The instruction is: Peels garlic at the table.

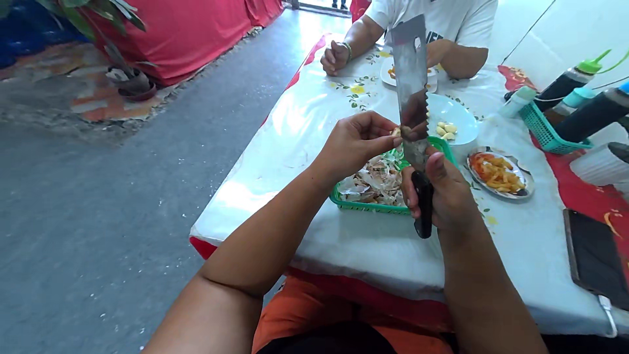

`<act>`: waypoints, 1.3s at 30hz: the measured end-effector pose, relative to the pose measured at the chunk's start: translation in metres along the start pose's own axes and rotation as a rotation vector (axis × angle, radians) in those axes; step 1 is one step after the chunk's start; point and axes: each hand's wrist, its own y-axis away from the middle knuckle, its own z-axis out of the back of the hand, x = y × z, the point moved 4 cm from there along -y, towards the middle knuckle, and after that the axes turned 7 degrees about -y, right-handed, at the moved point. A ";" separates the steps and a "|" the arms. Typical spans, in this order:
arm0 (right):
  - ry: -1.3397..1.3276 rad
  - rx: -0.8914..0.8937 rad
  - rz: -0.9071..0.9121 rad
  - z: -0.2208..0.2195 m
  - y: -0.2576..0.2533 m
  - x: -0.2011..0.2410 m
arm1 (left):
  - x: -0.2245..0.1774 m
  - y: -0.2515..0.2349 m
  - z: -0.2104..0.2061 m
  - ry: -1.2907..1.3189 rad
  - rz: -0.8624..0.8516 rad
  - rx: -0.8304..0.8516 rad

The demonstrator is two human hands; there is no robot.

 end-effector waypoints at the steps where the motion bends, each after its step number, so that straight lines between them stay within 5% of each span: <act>1: -0.012 -0.011 0.006 0.001 0.000 0.000 | 0.000 0.000 -0.001 0.004 -0.007 0.007; 16: -0.001 -0.109 -0.011 0.003 0.000 0.000 | -0.002 0.000 -0.001 0.008 0.035 -0.059; 24: -0.078 -0.150 -0.012 0.007 0.001 0.002 | 0.001 -0.001 0.002 0.212 0.105 -0.075; 39: -0.048 -0.042 -0.071 0.004 0.001 -0.003 | 0.000 -0.001 -0.002 -0.008 -0.038 -0.032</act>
